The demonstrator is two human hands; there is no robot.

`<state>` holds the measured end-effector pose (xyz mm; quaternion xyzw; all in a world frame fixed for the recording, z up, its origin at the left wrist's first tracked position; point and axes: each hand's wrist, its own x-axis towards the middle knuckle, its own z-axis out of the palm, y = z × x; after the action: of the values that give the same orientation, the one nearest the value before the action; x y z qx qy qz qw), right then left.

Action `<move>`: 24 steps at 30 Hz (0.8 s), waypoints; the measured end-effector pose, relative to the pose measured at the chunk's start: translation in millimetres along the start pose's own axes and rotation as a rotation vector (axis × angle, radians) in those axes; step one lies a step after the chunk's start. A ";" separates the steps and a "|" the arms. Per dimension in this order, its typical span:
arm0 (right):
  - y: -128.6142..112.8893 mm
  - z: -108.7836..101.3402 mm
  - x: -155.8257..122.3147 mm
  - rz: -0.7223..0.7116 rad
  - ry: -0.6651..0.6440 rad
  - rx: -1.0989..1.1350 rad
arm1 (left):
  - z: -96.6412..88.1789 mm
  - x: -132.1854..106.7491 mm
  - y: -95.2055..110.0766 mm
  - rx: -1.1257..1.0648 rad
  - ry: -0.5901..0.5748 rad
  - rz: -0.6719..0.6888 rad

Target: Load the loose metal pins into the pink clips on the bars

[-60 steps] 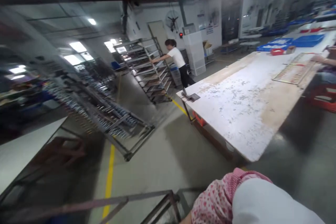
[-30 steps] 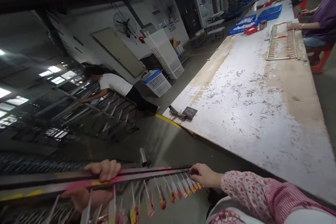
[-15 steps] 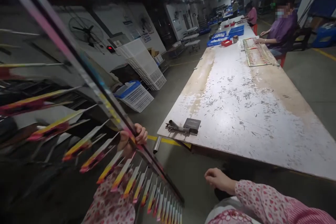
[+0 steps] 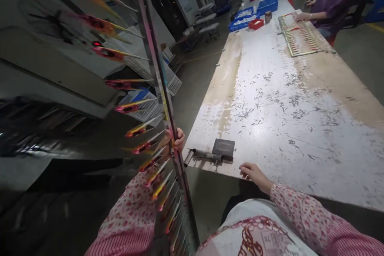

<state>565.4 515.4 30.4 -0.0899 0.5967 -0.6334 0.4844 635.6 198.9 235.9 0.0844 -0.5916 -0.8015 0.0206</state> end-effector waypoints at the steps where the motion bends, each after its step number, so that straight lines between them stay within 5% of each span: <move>1: -2.5 -0.8 2.7 -0.011 0.035 0.017 | -7.0 9.1 -0.9 -0.010 -0.024 -0.039; 8: 27.4 -18.3 8.1 0.089 0.433 0.186 | -53.3 60.2 0.4 -0.093 -0.193 -0.297; 13: 25.8 -2.1 18.4 0.076 0.671 0.268 | -71.4 98.3 -1.8 -0.161 -0.305 -0.508; 19: 3.9 37.1 49.6 -0.035 0.712 0.321 | -64.0 137.1 -31.3 -0.124 -0.367 -0.742; 22: 5.4 42.0 60.0 -0.076 0.707 0.306 | -54.4 146.3 -48.3 -0.070 -0.367 -0.805; 24: 9.8 36.4 63.4 -0.075 0.732 0.289 | -44.9 153.7 -53.4 0.010 -0.489 -0.846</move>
<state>562.9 447.2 2.6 0.1894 0.6311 -0.7181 0.2238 495.0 152.0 155.2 0.1267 -0.4967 -0.7331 -0.4469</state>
